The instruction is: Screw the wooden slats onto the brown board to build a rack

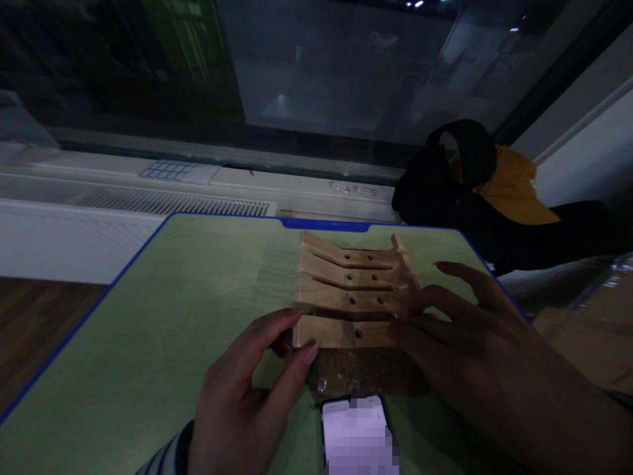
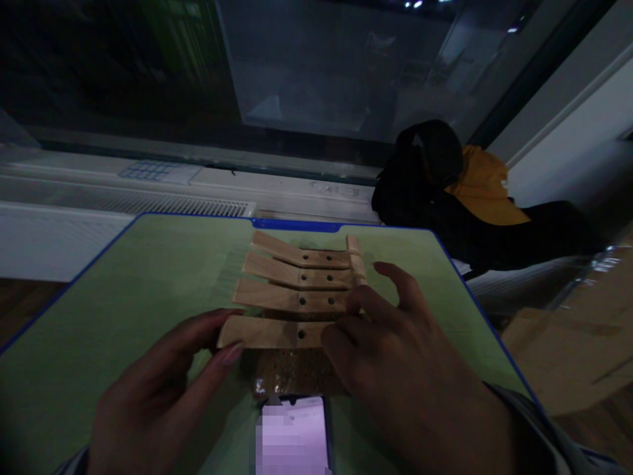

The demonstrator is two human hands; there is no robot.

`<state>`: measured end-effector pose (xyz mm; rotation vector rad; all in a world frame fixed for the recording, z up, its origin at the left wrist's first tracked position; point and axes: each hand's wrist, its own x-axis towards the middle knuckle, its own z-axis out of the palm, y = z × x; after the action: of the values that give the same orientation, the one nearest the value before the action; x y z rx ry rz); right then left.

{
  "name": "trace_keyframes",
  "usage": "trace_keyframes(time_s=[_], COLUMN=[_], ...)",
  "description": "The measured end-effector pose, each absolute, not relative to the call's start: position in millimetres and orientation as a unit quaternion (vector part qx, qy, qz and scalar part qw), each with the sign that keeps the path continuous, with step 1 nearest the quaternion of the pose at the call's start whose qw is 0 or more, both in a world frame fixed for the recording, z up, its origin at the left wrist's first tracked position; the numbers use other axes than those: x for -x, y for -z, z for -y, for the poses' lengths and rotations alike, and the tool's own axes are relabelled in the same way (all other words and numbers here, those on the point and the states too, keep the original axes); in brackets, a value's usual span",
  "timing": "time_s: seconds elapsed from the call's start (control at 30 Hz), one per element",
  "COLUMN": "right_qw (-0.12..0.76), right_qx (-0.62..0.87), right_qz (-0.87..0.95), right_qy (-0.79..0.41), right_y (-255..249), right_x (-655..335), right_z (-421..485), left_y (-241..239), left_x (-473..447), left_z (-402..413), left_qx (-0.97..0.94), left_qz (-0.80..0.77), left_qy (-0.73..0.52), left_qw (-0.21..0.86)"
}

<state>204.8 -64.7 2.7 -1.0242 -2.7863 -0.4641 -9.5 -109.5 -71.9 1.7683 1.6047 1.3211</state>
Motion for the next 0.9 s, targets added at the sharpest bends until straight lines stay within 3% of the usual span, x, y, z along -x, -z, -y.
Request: trace_keyframes(time_s=[0.9], right_qw=[0.075], right_qx=[0.339], right_qz=[0.92], right_qy=[0.182], right_y=[-2.2], right_x=[-201.5], right_z=[64.9], left_y=[72.4], left_x=[9.8], left_z=[110.0], left_qx=[-0.636], left_qz=[-0.57], left_qy=[-0.478], left_qw=[0.206])
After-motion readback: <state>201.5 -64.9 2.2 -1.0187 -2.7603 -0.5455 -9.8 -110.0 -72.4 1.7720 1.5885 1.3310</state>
